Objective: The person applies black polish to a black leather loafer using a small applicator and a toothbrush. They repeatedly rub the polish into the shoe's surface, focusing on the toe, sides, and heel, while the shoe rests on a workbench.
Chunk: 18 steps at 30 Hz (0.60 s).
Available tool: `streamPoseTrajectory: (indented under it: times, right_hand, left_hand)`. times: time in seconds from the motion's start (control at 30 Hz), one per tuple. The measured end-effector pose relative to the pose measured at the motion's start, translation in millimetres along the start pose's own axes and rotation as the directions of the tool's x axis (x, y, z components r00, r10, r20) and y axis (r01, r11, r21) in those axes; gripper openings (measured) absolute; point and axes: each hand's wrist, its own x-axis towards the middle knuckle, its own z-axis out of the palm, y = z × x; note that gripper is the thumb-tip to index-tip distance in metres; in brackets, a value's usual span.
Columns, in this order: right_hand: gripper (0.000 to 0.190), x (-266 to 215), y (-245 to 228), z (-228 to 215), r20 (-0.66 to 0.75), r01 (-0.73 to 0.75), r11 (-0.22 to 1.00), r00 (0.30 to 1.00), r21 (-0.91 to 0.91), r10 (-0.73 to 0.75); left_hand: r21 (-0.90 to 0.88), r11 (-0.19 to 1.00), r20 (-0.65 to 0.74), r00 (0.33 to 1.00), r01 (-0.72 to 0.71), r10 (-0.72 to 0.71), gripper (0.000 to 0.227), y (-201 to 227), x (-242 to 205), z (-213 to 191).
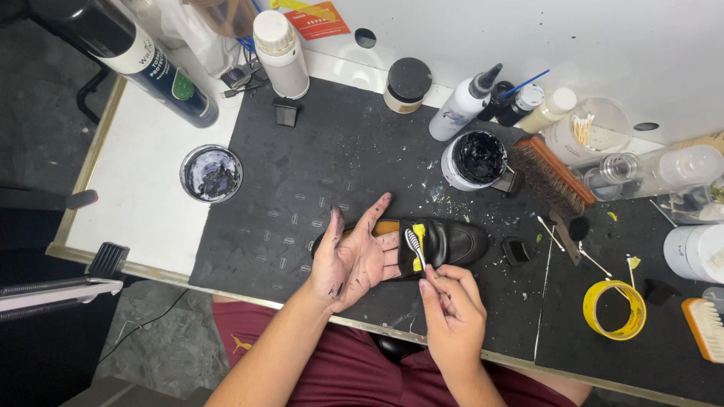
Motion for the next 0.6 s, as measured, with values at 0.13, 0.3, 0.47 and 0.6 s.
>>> streamPoseTrajectory:
  times: [0.13, 0.3, 0.47, 0.6]
  right_hand:
    - [0.016, 12, -33, -21, 0.022, 0.053, 0.95, 0.999, -0.306, -0.048]
    - [0.02, 101, -45, -69, 0.001, 0.248, 0.839, 0.959, -0.484, -0.283]
    - [0.022, 172, -49, -72, 0.156, 0.223, 0.63, 0.975, -0.744, -0.162]
    - [0.022, 186, -61, -69, 0.197, 0.192, 0.539, 0.979, -0.82, -0.049]
  left_hand:
    - [0.045, 0.999, 0.001, 1.0, -0.021, 0.021, 0.101, 0, -1, 3]
    - [0.109, 0.989, -0.051, 0.995, 0.096, -0.091, 0.1, -1, -2, -3]
    - [0.226, 0.949, -0.13, 0.972, 0.22, -0.194, 0.1, 4, 3, -3]
    - [0.232, 0.952, -0.084, 0.979, 0.199, -0.184, 0.1, 6, 1, -3]
